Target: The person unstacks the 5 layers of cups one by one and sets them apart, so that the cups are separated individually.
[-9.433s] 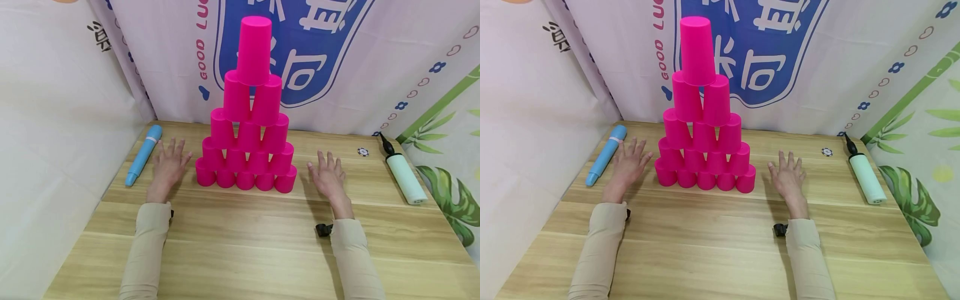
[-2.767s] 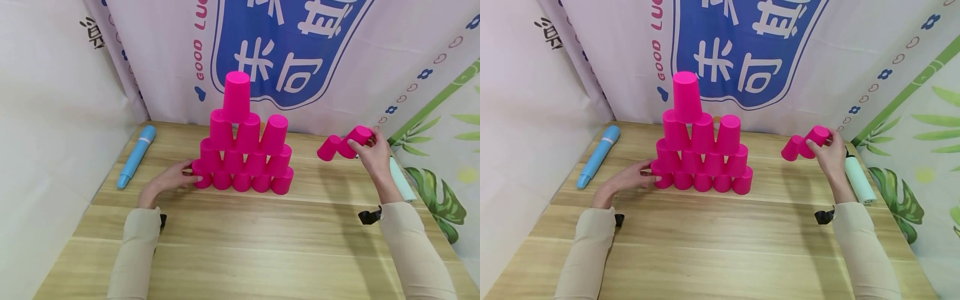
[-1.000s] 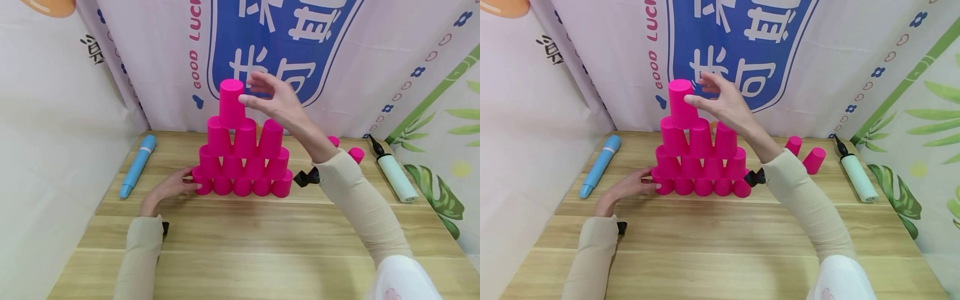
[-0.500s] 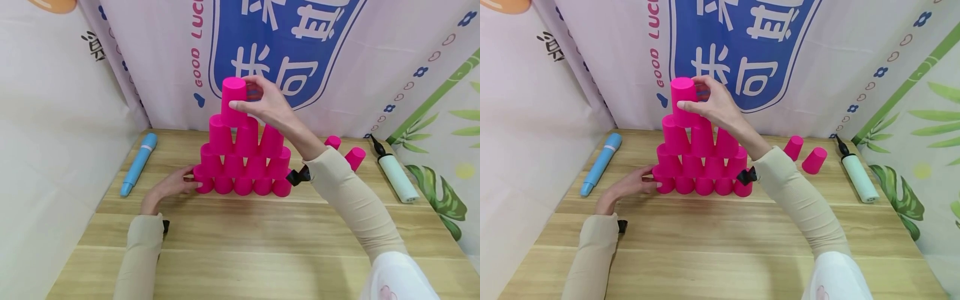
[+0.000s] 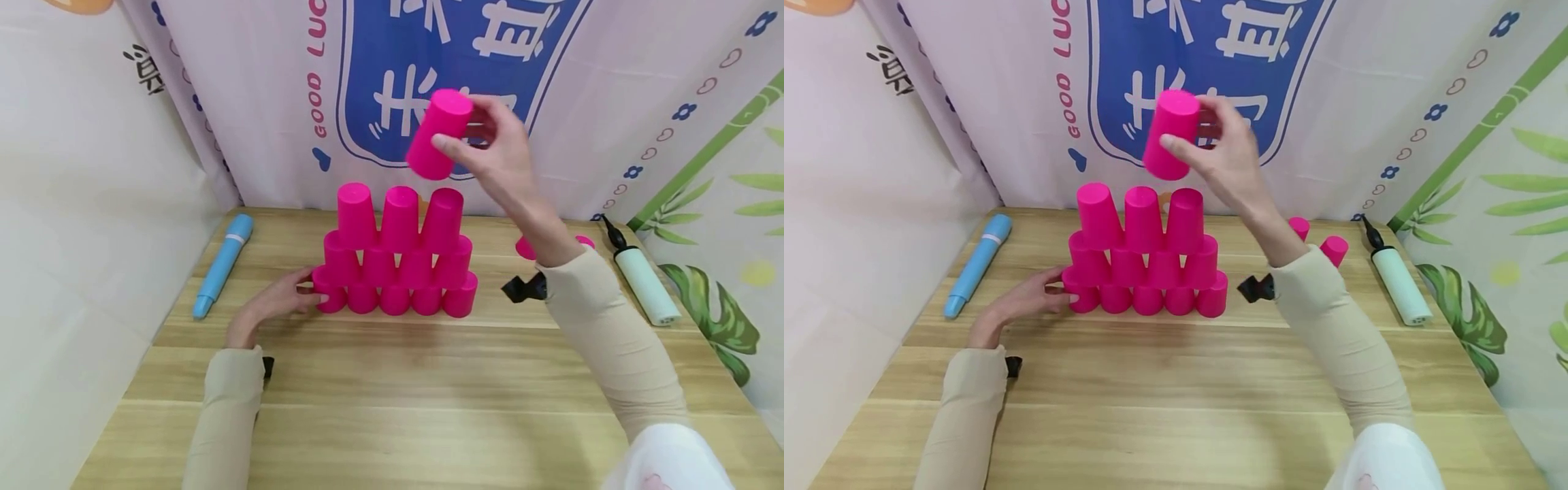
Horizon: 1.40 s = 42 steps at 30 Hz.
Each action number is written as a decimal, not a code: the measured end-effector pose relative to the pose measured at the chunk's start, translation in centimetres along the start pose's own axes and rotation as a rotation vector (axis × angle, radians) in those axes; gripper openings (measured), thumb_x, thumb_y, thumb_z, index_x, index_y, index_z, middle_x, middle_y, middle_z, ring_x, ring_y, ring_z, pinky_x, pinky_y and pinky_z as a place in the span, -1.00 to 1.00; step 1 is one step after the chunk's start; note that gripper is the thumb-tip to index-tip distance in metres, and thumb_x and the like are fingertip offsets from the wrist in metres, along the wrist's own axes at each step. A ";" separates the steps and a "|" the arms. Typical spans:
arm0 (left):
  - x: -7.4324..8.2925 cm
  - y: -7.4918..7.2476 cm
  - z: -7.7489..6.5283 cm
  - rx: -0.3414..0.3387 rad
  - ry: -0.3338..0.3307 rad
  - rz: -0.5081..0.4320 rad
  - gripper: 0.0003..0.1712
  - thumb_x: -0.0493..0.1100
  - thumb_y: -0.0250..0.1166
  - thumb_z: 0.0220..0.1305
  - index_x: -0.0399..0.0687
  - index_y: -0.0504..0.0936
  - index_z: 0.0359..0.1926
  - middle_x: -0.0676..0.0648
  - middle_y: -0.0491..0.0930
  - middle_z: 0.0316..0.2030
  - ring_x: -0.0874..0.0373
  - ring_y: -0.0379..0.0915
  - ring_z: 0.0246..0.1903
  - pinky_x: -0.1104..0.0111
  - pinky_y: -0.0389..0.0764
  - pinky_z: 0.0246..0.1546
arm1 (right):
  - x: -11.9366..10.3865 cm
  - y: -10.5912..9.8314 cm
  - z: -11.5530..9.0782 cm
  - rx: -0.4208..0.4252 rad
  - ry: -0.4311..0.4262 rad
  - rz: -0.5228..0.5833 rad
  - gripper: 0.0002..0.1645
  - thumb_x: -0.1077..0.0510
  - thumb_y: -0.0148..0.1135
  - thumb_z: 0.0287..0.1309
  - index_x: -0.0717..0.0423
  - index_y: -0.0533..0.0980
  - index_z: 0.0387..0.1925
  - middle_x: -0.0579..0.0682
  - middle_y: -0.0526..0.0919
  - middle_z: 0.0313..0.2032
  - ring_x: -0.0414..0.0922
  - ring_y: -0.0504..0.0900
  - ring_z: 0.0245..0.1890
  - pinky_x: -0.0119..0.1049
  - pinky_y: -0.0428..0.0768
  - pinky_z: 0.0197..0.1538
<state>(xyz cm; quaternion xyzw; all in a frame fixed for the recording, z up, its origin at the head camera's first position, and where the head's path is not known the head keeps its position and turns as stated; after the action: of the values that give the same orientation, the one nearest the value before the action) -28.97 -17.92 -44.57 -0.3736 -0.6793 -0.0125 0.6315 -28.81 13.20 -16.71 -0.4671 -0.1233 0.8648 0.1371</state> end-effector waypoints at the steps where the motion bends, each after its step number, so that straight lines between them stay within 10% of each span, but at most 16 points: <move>1: 0.0 0.0 -0.1 0.000 0.000 0.002 -0.26 -0.03 0.31 0.27 -0.16 0.23 0.37 -0.27 0.38 0.22 -0.20 0.39 0.14 0.11 0.63 -0.09 | 0.2 -0.9 -0.1 0.026 -0.002 0.004 -0.21 0.04 0.46 0.01 0.08 0.34 0.26 -0.01 0.55 0.07 -0.12 0.56 0.01 -0.29 0.56 0.08; 12: 0.3 -0.7 -0.3 0.017 0.005 0.008 -0.30 -0.05 0.30 0.29 -0.18 0.25 0.35 -0.27 0.39 0.20 -0.20 0.40 0.13 0.12 0.64 -0.11 | 5.4 -7.5 -2.3 0.169 0.146 -0.088 -0.26 0.06 0.37 0.09 -0.02 0.34 0.30 0.04 0.50 0.12 -0.10 0.50 0.04 -0.37 0.53 0.07; 28: 0.8 -0.9 0.0 0.016 -0.007 0.029 -0.27 -0.03 0.32 0.27 -0.19 0.25 0.34 -0.27 0.39 0.20 -0.21 0.39 0.12 0.12 0.65 -0.11 | 19.0 -11.2 -10.3 0.092 0.485 -0.313 -0.06 -0.22 0.30 0.13 0.16 0.17 0.37 0.20 0.43 0.18 0.10 0.45 0.14 0.05 0.46 0.19; 36: 0.4 -0.5 0.1 0.005 -0.004 0.029 -0.28 -0.03 0.32 0.27 -0.17 0.26 0.34 -0.27 0.41 0.18 -0.19 0.41 0.11 0.13 0.65 -0.12 | 24.5 -11.5 -12.8 0.067 0.559 -0.383 -0.10 -0.10 0.29 0.18 0.34 0.16 0.33 0.35 0.44 0.13 0.17 0.47 0.08 -0.32 0.58 -0.06; 42: 0.1 -0.1 0.2 -0.009 -0.008 0.004 -0.25 -0.02 0.32 0.26 -0.18 0.24 0.35 -0.27 0.38 0.20 -0.19 0.38 0.12 0.12 0.65 -0.11 | 26.3 -11.6 -13.9 0.046 0.611 -0.461 -0.12 -0.02 0.31 0.19 0.39 0.13 0.32 0.42 0.39 0.15 0.26 0.42 0.15 0.06 0.42 0.21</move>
<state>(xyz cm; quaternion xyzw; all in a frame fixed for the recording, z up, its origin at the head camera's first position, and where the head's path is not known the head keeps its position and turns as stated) -29.19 -17.85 -44.52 -0.3777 -0.6810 -0.0128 0.6273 -29.51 34.49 -40.54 -0.6600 -0.1589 0.6349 0.3689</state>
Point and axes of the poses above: each hand's wrist, its own z-axis towards the middle knuckle, its own y-axis out of the palm, x = y × z, the point moved 8 cm from there along z, towards the middle knuckle
